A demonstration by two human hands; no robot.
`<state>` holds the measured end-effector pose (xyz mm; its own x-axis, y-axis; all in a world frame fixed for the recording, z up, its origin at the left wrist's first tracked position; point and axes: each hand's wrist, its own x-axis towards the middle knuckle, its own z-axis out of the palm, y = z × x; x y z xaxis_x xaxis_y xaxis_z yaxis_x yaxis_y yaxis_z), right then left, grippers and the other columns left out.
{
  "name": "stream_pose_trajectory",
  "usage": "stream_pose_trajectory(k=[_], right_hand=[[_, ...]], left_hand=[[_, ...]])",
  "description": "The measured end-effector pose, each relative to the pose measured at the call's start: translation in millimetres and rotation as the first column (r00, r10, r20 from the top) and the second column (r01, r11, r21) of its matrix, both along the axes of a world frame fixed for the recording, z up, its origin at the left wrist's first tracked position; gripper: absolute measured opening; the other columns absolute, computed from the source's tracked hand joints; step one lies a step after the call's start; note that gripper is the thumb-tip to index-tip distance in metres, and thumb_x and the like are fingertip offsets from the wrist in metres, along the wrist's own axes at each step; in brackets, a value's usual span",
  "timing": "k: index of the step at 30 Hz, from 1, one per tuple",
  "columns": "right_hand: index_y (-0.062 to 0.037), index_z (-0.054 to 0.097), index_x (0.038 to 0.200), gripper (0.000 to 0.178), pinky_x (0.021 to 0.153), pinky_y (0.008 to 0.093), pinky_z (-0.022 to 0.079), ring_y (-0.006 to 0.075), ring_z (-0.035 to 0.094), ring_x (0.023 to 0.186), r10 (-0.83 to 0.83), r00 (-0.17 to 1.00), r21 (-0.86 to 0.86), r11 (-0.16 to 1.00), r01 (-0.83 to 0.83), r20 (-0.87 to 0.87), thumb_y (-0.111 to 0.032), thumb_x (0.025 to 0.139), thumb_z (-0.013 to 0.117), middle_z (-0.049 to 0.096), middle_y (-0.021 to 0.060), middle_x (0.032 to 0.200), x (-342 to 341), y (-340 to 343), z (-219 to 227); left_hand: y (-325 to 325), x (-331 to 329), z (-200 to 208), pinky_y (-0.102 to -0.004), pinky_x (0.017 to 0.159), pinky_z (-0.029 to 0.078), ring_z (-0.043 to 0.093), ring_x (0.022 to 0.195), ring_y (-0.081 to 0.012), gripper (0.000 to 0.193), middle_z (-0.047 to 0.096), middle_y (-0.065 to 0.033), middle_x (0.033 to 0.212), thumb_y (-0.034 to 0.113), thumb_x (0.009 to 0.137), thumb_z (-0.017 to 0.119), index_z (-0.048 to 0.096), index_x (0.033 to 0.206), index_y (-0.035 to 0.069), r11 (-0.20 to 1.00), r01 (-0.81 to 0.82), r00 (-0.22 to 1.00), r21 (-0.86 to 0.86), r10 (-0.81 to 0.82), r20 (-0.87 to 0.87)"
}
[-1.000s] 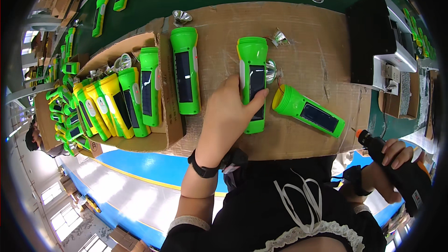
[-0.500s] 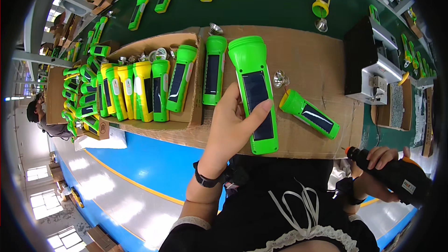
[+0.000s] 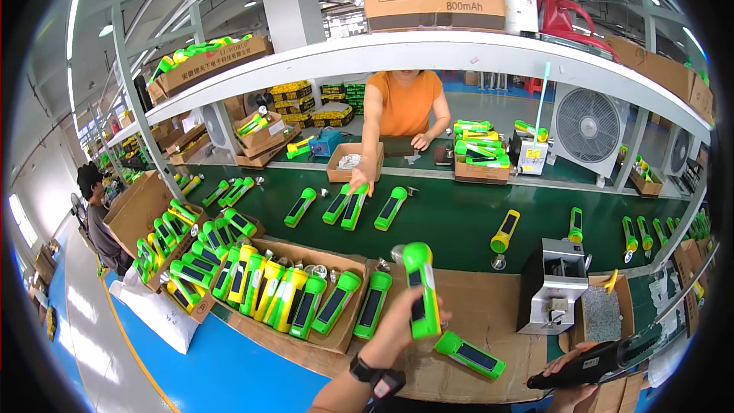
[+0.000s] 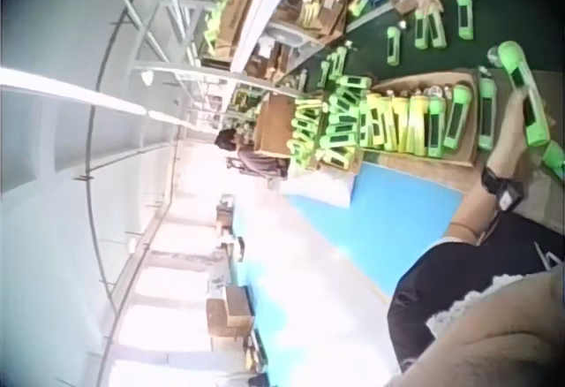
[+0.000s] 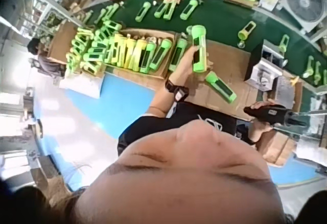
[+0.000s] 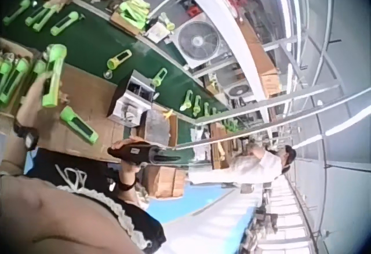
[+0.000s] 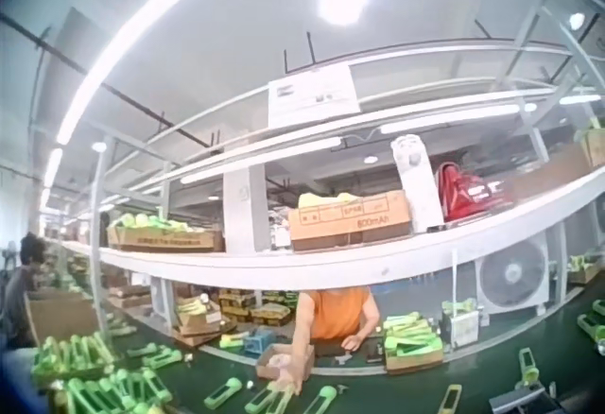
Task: Assembling flashlight components using an electric screwdriver on a factory line.
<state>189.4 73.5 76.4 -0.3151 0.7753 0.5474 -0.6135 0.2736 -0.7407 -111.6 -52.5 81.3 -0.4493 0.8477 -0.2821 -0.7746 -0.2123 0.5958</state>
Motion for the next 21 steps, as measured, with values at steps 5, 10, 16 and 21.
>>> stream_pose_trajectory(k=[5,10,16,21], right_hand=[[0.0013,0.029,0.122,0.084,0.049,0.0313,0.048,0.021,0.053,0.047,-0.22,0.972,-0.164,0.965,0.205,-0.08,-0.066,0.077,0.05,0.05,0.0123,0.063,-2.5,3.0,5.5],[0.003,0.028,0.125,0.076,0.042,0.0271,0.046,0.0197,0.051,0.046,0.028,0.998,-0.059,0.998,-0.032,-0.058,-0.058,0.083,0.046,0.049,0.013,0.063,-1.8,2.0,28.4],[0.0051,0.029,0.12,0.084,0.04,0.027,0.044,0.0187,0.049,0.043,0.042,0.999,-0.001,0.999,-0.042,-0.01,-0.066,0.079,0.045,0.047,0.0102,0.056,4.1,-6.2,18.3],[0.003,0.029,0.121,0.089,0.042,0.0267,0.044,0.0176,0.049,0.042,0.058,0.998,-0.06,0.997,-0.056,0.029,-0.071,0.075,0.048,0.048,0.009,0.056,14.6,-7.3,5.5]], left_hand=[[4.6,78.7,-59.0,-0.0291,0.06,0.051,0.062,0.069,-0.0175,0.039,0.059,-0.0092,0.086,0.029,0.088,0.057,0.044,0.114,0.003,0.906,0.339,0.866,-0.255,-0.406,-0.291],[38.0,87.4,-81.3,-0.0262,0.058,0.05,0.062,0.065,-0.0154,0.031,0.061,-0.0086,0.08,0.026,0.09,0.057,0.048,0.105,0.0,0.954,0.202,0.813,-0.223,-0.29,-0.505],[76.6,60.3,-85.6,-0.0312,0.058,0.053,0.064,0.064,-0.022,0.034,0.061,-0.0136,0.082,0.024,0.087,0.058,0.044,0.105,-0.002,0.97,0.038,0.899,-0.239,-0.137,-0.416],[98.5,36.0,-85.0,-0.0311,0.05,0.05,0.061,0.056,-0.0197,0.032,0.059,-0.0109,0.073,0.024,0.085,0.06,0.047,0.098,-0.002,0.975,-0.175,0.897,-0.135,0.101,-0.431]])
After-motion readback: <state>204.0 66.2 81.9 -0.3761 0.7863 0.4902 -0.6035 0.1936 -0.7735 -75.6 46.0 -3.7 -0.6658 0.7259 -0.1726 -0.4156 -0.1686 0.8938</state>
